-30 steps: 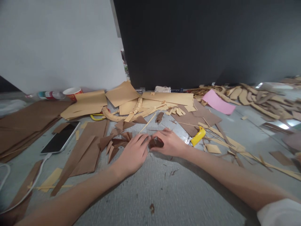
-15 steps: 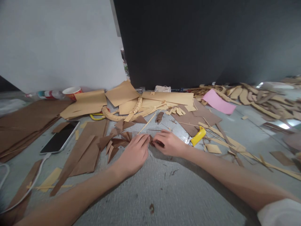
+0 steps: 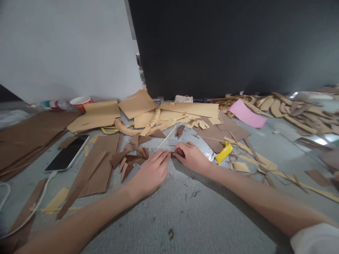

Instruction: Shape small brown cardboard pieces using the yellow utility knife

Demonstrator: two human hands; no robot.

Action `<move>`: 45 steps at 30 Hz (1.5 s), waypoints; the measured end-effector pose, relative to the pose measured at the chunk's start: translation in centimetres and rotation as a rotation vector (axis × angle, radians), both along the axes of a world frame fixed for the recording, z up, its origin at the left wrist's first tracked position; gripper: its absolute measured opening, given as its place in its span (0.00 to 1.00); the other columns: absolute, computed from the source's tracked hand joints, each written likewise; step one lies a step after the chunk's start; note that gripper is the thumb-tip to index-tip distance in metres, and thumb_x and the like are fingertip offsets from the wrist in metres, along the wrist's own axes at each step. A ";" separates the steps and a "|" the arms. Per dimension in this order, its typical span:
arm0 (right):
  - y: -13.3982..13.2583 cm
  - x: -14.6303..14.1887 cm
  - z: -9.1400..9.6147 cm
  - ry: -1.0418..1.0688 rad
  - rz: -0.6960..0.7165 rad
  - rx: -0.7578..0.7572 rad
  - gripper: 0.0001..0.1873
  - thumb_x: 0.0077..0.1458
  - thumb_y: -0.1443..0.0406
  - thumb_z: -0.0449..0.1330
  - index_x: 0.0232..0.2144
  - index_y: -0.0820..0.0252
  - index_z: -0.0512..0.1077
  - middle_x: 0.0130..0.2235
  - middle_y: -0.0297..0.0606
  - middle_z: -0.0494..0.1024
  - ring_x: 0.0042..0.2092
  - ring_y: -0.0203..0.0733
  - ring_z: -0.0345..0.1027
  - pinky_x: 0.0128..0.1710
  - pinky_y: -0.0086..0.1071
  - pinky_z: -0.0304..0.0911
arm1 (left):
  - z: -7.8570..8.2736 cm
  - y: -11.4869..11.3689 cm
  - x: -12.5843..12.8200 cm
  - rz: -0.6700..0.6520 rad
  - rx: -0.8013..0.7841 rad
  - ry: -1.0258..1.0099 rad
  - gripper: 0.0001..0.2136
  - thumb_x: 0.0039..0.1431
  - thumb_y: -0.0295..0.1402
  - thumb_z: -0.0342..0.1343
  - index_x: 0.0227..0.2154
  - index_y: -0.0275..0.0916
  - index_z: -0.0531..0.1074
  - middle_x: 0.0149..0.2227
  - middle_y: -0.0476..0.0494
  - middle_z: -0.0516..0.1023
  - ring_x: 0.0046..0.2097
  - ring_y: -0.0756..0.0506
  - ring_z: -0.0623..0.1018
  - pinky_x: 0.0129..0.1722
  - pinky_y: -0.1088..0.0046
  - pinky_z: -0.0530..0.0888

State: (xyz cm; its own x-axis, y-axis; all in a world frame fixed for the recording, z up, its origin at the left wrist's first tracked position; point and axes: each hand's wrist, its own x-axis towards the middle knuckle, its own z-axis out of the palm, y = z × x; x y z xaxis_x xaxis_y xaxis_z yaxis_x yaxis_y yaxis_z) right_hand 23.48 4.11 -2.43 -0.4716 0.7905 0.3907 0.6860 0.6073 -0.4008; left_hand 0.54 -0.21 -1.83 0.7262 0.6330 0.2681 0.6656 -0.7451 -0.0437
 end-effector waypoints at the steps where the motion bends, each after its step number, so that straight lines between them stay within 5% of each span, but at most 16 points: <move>1: 0.0 0.0 0.0 0.000 0.003 0.012 0.06 0.68 0.63 0.64 0.38 0.57 0.73 0.28 0.31 0.74 0.32 0.41 0.68 0.37 0.35 0.61 | 0.0 0.0 0.0 0.004 0.003 -0.003 0.21 0.73 0.27 0.44 0.63 0.21 0.68 0.65 0.23 0.73 0.68 0.34 0.71 0.69 0.53 0.67; 8: -0.3 0.3 0.1 -0.065 0.146 0.211 0.11 0.72 0.65 0.58 0.37 0.58 0.78 0.32 0.36 0.79 0.34 0.40 0.72 0.41 0.37 0.62 | -0.2 0.1 0.0 0.006 -0.009 -0.004 0.22 0.73 0.27 0.45 0.64 0.21 0.68 0.65 0.23 0.72 0.69 0.34 0.71 0.69 0.54 0.66; 17: -0.8 0.3 0.2 -0.205 0.239 0.459 0.19 0.73 0.68 0.56 0.29 0.60 0.78 0.24 0.34 0.76 0.28 0.38 0.68 0.38 0.37 0.60 | 0.2 -0.1 -0.2 0.030 -0.081 0.114 0.25 0.72 0.24 0.38 0.67 0.20 0.63 0.70 0.23 0.66 0.72 0.35 0.66 0.72 0.56 0.62; 45: -1.1 0.2 0.2 -0.188 0.152 0.243 0.15 0.72 0.67 0.54 0.39 0.61 0.80 0.27 0.36 0.78 0.29 0.40 0.69 0.39 0.38 0.61 | 0.5 -0.3 -0.3 0.022 -0.098 0.089 0.27 0.70 0.21 0.41 0.70 0.29 0.61 0.71 0.23 0.63 0.74 0.34 0.64 0.70 0.52 0.64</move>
State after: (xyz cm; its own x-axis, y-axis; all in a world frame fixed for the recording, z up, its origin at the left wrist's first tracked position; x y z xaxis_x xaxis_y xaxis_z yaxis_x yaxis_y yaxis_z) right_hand 23.66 3.06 -2.27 -0.6583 0.6000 0.4545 0.6285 0.7705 -0.1067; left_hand 0.24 -0.50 -1.29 0.7300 0.6691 0.1395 0.6786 -0.7339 -0.0308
